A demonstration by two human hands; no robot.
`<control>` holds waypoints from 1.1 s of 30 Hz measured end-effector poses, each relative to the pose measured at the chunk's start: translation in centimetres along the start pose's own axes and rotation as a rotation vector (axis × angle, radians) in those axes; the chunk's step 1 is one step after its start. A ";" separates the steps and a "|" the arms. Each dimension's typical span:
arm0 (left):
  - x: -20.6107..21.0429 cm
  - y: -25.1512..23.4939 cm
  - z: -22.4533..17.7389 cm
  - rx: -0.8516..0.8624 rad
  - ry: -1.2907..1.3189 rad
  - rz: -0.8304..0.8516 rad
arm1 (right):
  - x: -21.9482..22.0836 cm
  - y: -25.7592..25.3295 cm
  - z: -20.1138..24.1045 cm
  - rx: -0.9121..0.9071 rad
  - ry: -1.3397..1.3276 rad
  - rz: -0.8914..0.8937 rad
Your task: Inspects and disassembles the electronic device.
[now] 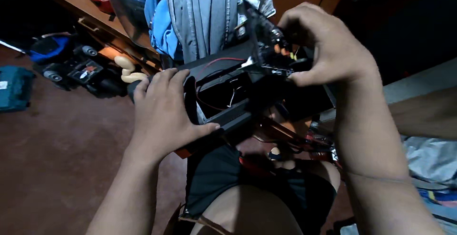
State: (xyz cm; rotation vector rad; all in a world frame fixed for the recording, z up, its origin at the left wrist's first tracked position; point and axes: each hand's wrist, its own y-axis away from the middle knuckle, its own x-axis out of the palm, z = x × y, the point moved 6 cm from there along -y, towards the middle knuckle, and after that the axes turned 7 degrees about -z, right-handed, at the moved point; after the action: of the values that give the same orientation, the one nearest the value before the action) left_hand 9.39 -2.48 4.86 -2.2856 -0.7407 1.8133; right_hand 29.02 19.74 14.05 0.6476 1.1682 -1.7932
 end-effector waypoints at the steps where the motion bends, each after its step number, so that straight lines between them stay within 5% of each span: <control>1: 0.0 0.0 0.0 0.013 -0.008 -0.001 | -0.5 0.6 -0.1 0.004 -0.033 -0.043; 14: 0.5 -0.2 0.3 0.045 -0.035 -0.030 | -3.7 6.1 -1.2 0.008 -0.262 -0.514; 33: 0.7 -2.9 4.0 -0.009 0.022 0.096 | -3.4 6.2 -1.2 0.132 -0.433 -0.685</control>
State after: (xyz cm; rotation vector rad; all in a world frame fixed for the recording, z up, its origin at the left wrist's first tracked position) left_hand 4.91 -0.47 4.33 -2.3814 -0.6474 1.8244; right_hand 36.08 21.05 13.41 -0.1124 1.0360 -2.4364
